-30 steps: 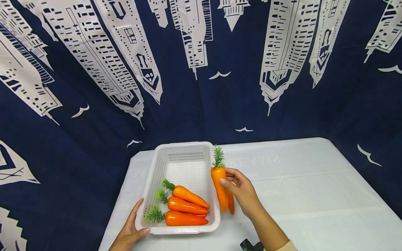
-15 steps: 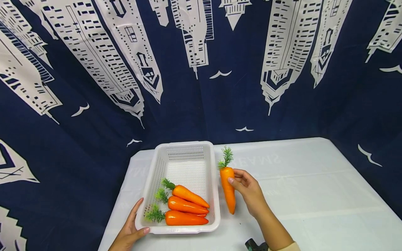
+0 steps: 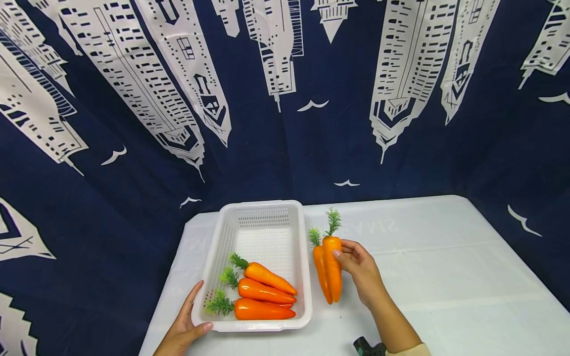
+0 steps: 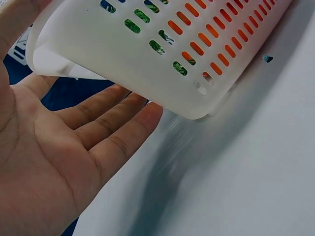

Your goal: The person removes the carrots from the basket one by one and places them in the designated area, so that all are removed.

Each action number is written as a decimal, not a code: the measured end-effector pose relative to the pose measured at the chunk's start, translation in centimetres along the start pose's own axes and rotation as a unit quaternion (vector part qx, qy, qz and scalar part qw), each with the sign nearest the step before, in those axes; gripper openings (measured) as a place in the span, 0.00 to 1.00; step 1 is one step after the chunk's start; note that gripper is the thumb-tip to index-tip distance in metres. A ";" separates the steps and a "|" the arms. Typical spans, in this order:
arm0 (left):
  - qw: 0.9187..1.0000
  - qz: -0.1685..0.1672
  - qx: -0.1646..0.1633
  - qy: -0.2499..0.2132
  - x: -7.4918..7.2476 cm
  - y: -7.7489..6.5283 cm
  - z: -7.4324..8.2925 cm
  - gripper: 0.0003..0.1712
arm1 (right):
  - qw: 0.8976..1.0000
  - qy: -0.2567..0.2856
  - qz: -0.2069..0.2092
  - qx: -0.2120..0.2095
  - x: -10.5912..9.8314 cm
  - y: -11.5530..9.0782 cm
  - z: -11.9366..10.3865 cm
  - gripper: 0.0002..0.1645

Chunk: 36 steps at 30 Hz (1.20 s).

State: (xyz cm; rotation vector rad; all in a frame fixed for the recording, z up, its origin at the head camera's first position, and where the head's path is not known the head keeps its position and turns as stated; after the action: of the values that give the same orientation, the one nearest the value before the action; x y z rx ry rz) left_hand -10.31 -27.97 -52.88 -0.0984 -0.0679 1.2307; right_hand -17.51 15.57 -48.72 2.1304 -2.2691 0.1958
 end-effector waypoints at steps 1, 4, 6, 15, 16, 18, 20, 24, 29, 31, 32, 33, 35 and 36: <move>1.000 0.000 0.001 0.000 0.0 0.0 0.0 0.59 | 1.000 -0.001 0.001 0.001 -0.1 0.1 0.1 0.28; 1.000 -0.001 0.003 0.000 -0.1 0.0 -0.1 0.59 | 1.000 -0.005 0.003 0.008 -0.4 0.4 0.6 0.28; 1.000 -0.003 0.005 -0.001 -0.1 0.1 -0.1 0.59 | 1.000 -0.007 0.006 0.013 -0.5 0.5 0.9 0.29; 1.000 -0.004 0.002 -0.002 -0.1 0.0 -0.1 0.59 | 0.999 -0.011 0.011 0.032 -1.2 1.0 2.0 0.30; 1.000 -0.004 0.003 -0.002 -0.1 0.0 -0.1 0.59 | 0.999 -0.013 0.012 0.034 -1.2 1.1 2.2 0.31; 1.000 -0.003 0.003 -0.001 -0.1 0.0 -0.1 0.59 | 0.999 -0.017 0.014 0.039 -1.3 1.2 2.4 0.31; 1.000 -0.002 0.002 -0.001 -0.1 0.0 -0.1 0.59 | 0.998 -0.024 0.018 0.046 -1.4 1.4 2.7 0.32; 1.000 -0.002 0.000 -0.002 -0.1 0.1 -0.1 0.59 | 0.997 -0.045 0.028 0.063 -1.5 1.7 3.2 0.32; 1.000 0.004 -0.004 0.000 -0.1 0.1 0.0 0.59 | 0.994 -0.067 0.030 0.076 -1.7 1.9 3.6 0.34; 1.000 0.006 -0.005 0.002 -0.1 0.1 0.0 0.59 | 0.994 -0.075 0.033 0.075 -1.7 2.0 3.7 0.35; 1.000 0.006 -0.004 0.003 -0.1 0.1 0.0 0.59 | 0.993 -0.079 0.035 0.075 -1.8 2.1 3.8 0.36; 1.000 0.005 -0.004 0.003 -0.1 0.1 0.0 0.59 | 0.993 -0.083 0.036 0.075 -1.8 2.1 3.8 0.36; 1.000 0.003 -0.001 0.004 -0.1 0.1 0.0 0.59 | 0.992 -0.095 0.041 0.076 -1.8 2.2 3.9 0.37; 1.000 0.001 -0.001 0.003 -0.1 0.1 -0.1 0.59 | 0.991 -0.101 0.043 0.076 -1.8 2.3 3.9 0.37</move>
State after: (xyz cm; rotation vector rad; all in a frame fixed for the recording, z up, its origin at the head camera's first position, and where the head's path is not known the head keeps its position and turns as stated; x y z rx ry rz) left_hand -10.38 -28.02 -52.94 -0.1037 -0.0644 1.2325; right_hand -19.36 17.11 -52.94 2.2198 -2.5380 0.1671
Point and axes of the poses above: each hand's wrist, its own y-axis towards the middle knuckle, its own x-axis out of the palm, z = x × y, the point moved 1 cm from there along y, towards the middle knuckle, and after that the axes turned 3 degrees about y, right-handed, at the moved point
